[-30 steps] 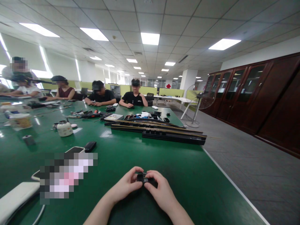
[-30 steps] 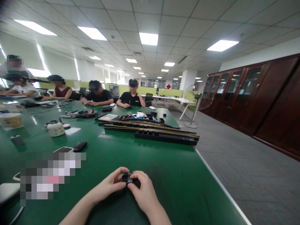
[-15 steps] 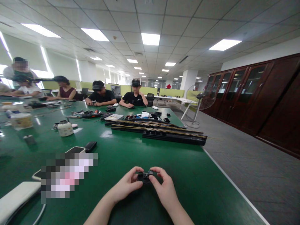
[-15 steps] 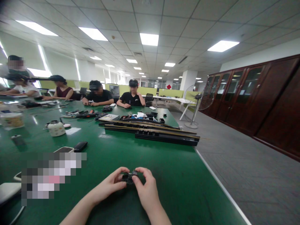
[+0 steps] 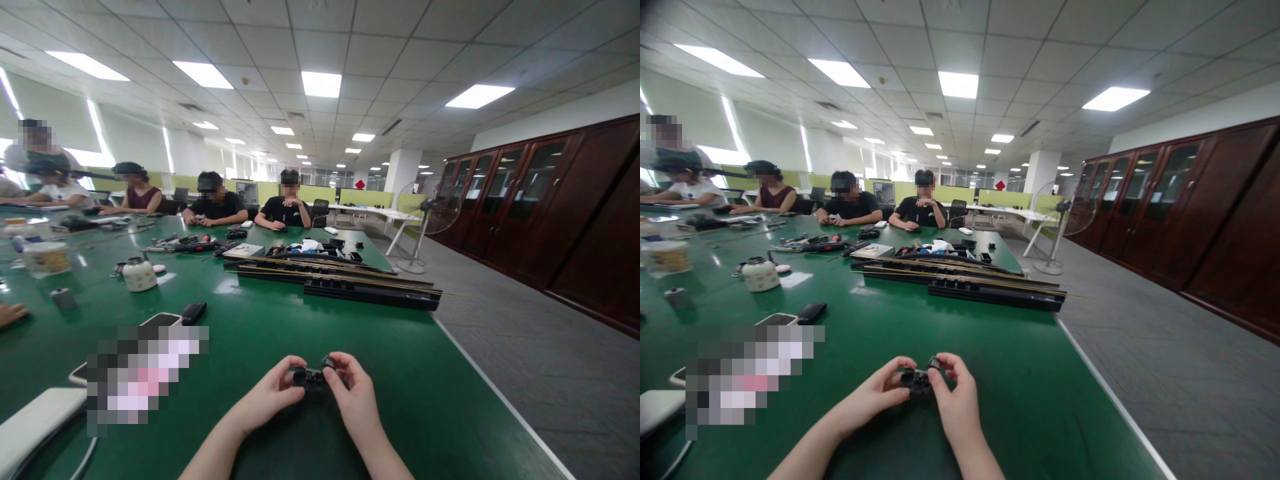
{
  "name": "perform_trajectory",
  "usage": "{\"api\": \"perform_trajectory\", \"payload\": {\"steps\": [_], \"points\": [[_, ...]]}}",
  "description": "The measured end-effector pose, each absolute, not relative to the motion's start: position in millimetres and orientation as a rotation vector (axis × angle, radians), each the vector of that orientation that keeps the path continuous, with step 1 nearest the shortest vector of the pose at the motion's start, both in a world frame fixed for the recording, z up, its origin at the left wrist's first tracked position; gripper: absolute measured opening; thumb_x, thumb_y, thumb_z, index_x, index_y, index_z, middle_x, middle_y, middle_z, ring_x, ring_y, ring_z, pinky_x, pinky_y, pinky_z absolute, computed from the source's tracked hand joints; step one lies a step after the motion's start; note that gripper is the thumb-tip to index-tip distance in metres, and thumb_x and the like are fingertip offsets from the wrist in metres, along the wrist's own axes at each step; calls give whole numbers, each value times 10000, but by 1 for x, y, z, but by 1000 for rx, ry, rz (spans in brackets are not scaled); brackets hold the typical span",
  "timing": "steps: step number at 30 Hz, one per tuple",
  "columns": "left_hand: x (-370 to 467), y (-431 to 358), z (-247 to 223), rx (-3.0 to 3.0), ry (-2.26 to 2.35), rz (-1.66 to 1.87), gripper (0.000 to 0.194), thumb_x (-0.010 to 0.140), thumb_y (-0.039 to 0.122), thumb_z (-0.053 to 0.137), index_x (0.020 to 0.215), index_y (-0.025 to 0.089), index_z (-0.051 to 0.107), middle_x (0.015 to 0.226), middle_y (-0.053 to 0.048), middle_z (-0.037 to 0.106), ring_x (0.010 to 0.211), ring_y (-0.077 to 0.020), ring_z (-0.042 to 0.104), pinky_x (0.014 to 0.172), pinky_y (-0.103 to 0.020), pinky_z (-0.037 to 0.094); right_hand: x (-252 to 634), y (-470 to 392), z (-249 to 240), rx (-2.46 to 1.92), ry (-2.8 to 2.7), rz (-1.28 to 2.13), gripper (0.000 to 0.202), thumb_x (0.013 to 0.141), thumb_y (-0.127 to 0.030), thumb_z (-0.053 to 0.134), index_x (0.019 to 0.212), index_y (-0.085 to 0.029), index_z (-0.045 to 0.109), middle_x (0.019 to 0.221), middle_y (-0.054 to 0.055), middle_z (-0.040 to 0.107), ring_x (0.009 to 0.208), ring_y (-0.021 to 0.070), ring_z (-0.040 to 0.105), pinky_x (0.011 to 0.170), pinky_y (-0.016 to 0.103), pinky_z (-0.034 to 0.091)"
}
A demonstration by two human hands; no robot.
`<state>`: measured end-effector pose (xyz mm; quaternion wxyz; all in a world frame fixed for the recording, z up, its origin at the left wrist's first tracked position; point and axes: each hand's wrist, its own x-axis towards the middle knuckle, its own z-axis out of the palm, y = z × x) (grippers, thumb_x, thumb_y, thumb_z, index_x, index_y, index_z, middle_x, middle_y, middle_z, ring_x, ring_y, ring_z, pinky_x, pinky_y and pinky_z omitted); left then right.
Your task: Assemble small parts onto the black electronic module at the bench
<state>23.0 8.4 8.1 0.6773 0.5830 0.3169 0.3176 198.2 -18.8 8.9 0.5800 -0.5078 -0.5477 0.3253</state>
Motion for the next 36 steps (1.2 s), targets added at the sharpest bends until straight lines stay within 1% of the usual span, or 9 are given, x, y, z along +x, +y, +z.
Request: {"api": "perform_trajectory", "payload": {"steps": [7, 12, 17, 26, 32, 36], "points": [[23, 10, 6, 1323, 717, 717, 366, 683, 255, 611, 996, 227, 424, 831, 20, 587, 750, -114, 507, 648, -224, 325, 198, -18, 9, -1123, -1183, 806, 275, 688, -371, 634, 870, -167, 602, 856, 79, 666, 825, 214, 617, 760, 348, 479], [23, 9, 5, 1320, 716, 720, 365, 685, 249, 611, 994, 222, 419, 807, 25, 584, 713, -102, 498, 623, -215, 312, 199, -17, 8, -1102, -1117, 832, 264, 692, -352, 636, 871, -166, 581, 864, 78, 662, 836, 209, 619, 751, 331, 486], [23, 9, 6, 1322, 724, 716, 372, 673, 264, 621, 986, 223, 424, 826, 21, 591, 726, -110, 507, 630, -218, 315, 199, -14, 6, -1073, -1029, 848, 286, 659, -369, 658, 846, -170, 573, 829, 69, 667, 814, 208, 628, 732, 326, 501], [23, 9, 9, 1325, 732, 712, 376, 674, 254, 611, 993, 216, 415, 836, 16, 591, 728, -106, 501, 646, -221, 314, 203, -13, 7, -1100, -916, 895, 303, 641, -372, 663, 849, -173, 571, 841, 59, 669, 825, 200, 621, 768, 318, 478], [23, 8, 10, 1335, 737, 709, 370, 677, 256, 609, 993, 216, 420, 851, 9, 592, 743, -115, 506, 650, -225, 315, 203, -11, 6, -1111, -780, 949, 337, 609, -371, 678, 865, -182, 565, 878, 64, 663, 848, 216, 615, 685, 302, 488], [23, 7, 11, 1335, 744, 706, 371, 676, 257, 608, 992, 213, 419, 849, 7, 592, 733, -114, 506, 643, -226, 313, 204, -11, 6, -1100, -689, 1027, 365, 606, -373, 682, 898, -190, 559, 910, 61, 649, 822, 199, 610, 645, 280, 482]]}}
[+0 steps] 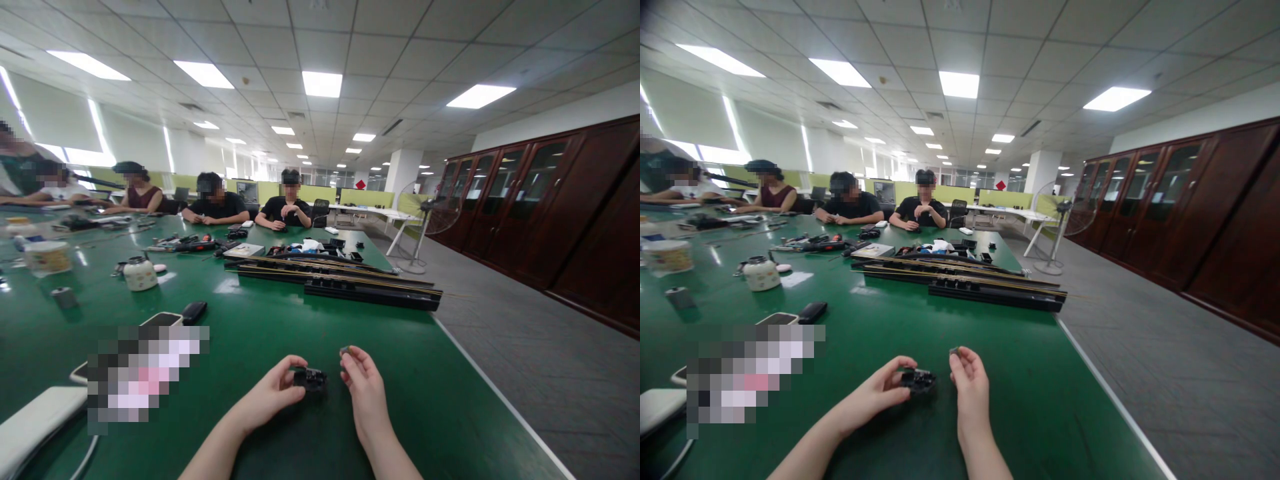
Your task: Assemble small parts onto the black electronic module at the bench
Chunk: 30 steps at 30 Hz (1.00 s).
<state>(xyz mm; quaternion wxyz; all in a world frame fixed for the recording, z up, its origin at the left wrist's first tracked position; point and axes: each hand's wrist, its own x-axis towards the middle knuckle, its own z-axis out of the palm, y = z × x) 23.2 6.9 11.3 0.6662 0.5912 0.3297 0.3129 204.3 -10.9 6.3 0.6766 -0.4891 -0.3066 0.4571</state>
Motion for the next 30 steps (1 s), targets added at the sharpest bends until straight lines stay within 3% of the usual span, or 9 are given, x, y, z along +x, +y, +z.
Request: {"api": "perform_trajectory", "payload": {"steps": [11, 30], "points": [[22, 9, 6, 1326, 726, 706, 388, 676, 251, 608, 1004, 215, 402, 884, 3, 602, 787, -124, 530, 677, -231, 335, 203, -11, 8, -1010, -492, 1155, 390, 543, -348, 739, 868, -198, 586, 836, 3, 641, 701, 122, 583, 568, 198, 449], [23, 9, 6, 1341, 697, 708, 430, 668, 289, 633, 1023, 213, 402, 879, -8, 585, 766, -125, 518, 645, -231, 326, 203, -12, 11, -993, -482, 1224, 364, 544, -343, 753, 848, -190, 625, 851, 21, 647, 679, 111, 575, 554, 189, 450]]}}
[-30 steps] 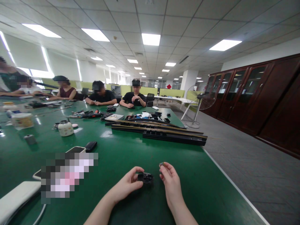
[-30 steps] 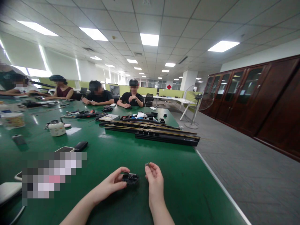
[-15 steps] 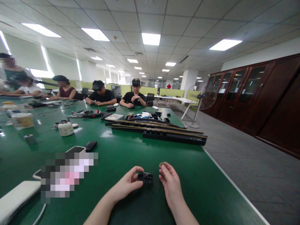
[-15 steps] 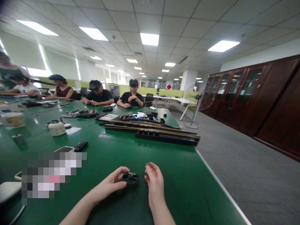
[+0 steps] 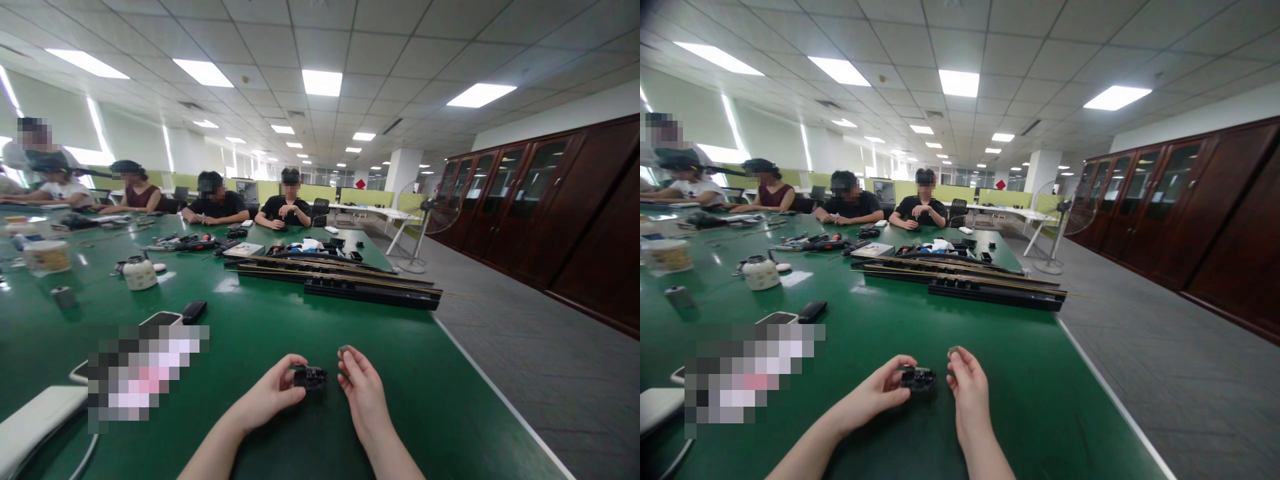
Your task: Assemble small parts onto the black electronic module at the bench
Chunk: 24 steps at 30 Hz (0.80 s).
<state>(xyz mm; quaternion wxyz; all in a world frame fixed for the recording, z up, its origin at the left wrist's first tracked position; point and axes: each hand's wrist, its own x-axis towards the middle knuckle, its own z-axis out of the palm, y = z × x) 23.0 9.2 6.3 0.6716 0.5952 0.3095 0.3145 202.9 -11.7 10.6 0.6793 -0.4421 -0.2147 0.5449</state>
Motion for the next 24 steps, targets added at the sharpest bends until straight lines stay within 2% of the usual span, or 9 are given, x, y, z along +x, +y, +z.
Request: {"api": "perform_trajectory", "payload": {"steps": [10, 17, 24], "points": [[23, 10, 3, 1355, 684, 714, 432, 683, 278, 622, 1041, 212, 389, 889, -12, 584, 767, -121, 519, 637, -225, 323, 201, -12, 7, -1005, -642, 1212, 367, 576, -374, 737, 876, -186, 638, 843, 35, 671, 692, 123, 587, 587, 212, 460], [24, 8, 8, 1329, 676, 707, 413, 687, 260, 617, 1024, 207, 383, 858, -4, 573, 730, -103, 499, 621, -219, 311, 198, -16, 10, -1040, -939, 1079, 346, 610, -389, 708, 873, -174, 647, 860, 63, 694, 829, 199, 624, 785, 325, 468], [23, 9, 6, 1351, 678, 715, 411, 693, 257, 610, 1032, 206, 383, 799, 14, 543, 685, -89, 467, 594, -216, 289, 197, -19, 8, -1099, -1208, 952, 332, 670, -382, 655, 927, -171, 652, 882, 86, 687, 819, 221, 620, 753, 347, 481]]}}
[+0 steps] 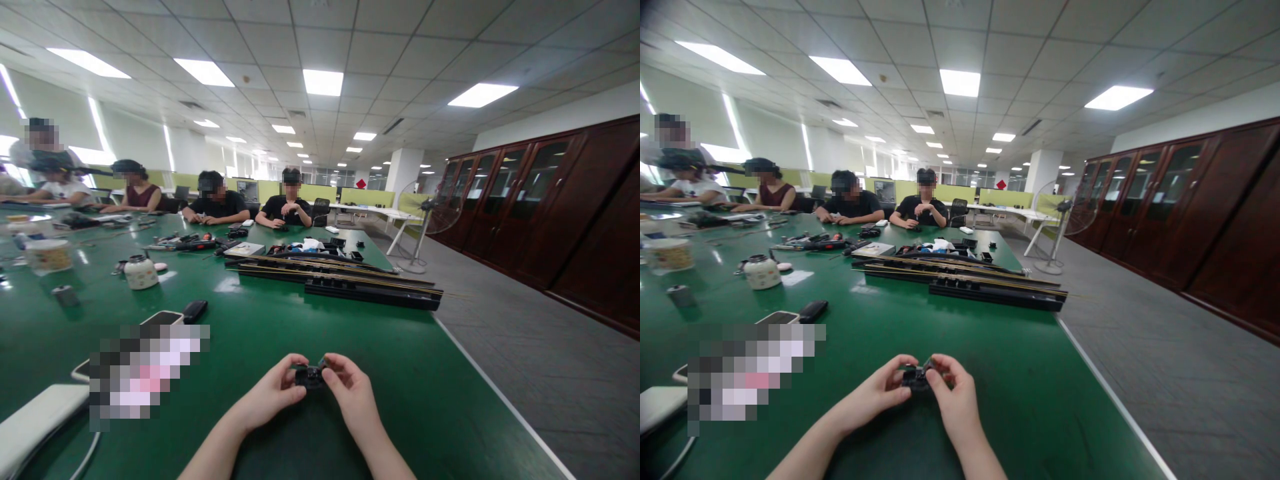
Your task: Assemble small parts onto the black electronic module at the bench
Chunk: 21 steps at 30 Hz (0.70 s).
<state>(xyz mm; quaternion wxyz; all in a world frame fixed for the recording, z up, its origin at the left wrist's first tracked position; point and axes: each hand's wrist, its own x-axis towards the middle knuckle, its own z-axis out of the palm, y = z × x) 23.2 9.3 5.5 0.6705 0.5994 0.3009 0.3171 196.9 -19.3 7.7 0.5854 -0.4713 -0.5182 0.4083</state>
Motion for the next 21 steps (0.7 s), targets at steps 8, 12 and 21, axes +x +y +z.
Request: {"api": "perform_trajectory", "payload": {"steps": [8, 12, 21], "points": [[24, 9, 7, 1391, 713, 730, 402, 683, 271, 613, 1023, 208, 407, 793, 16, 521, 717, -108, 474, 625, -234, 305, 196, -26, 17, -1251, -1591, 724, 154, 662, -222, 639, 807, -255, 681, 962, 42, 644, 972, 237, 542, 877, 364, 389], [24, 10, 5, 1437, 756, 731, 390, 687, 260, 603, 1018, 199, 405, 760, 26, 501, 699, -104, 461, 627, -237, 306, 196, -28, 21, -1320, -1741, 668, 179, 656, -190, 636, 807, -279, 673, 984, 36, 635, 999, 239, 522, 889, 380, 368], [26, 6, 8, 1481, 767, 704, 383, 705, 252, 565, 1039, 195, 385, 763, 30, 485, 689, -105, 434, 623, -243, 291, 198, -30, 21, -1315, -1843, 591, 176, 701, -193, 595, 850, -270, 650, 1005, 26, 632, 1009, 222, 516, 870, 347, 363]]}}
